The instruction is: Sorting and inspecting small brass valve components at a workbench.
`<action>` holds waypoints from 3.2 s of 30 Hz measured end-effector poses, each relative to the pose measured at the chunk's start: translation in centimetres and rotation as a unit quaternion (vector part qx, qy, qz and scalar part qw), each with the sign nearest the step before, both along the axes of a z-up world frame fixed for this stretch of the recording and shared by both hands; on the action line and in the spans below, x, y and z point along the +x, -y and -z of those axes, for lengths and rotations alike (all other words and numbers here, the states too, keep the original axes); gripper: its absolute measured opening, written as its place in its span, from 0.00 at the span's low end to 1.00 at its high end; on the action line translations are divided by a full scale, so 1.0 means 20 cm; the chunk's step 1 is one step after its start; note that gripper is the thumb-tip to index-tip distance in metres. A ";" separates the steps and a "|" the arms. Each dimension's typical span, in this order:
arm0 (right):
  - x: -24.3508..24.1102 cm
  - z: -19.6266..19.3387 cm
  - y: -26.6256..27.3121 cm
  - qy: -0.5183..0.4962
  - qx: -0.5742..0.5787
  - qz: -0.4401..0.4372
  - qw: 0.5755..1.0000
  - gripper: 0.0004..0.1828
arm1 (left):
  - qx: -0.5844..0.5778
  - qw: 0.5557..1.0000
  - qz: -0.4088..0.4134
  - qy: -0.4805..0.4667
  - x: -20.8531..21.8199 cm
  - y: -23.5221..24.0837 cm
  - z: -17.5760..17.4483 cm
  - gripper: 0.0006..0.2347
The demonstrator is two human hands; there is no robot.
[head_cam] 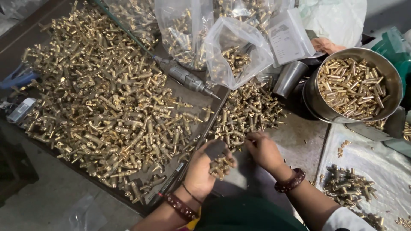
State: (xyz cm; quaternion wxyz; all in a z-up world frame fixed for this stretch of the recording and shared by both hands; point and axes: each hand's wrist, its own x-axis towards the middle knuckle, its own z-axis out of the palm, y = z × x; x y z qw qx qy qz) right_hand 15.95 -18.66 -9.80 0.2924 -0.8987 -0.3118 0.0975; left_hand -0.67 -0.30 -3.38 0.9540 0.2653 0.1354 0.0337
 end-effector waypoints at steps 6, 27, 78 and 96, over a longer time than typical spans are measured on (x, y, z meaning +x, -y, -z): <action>-0.13 -0.39 -0.03 -0.113 -0.071 0.074 0.988 0.14 | 0.000 0.998 0.046 -0.048 0.02 0.02 0.06 0.08; -0.37 -0.42 0.17 -0.521 0.311 0.099 0.789 0.22 | 0.418 0.902 0.094 -0.046 -0.03 0.11 -0.22 0.15; -0.39 -0.38 0.08 -0.379 0.127 0.026 0.916 0.29 | 0.223 0.942 0.095 -0.234 0.06 0.13 0.30 0.16; -0.34 -0.35 0.12 -0.511 0.309 0.146 0.789 0.17 | 0.129 0.972 0.111 -0.160 0.03 0.10 0.09 0.12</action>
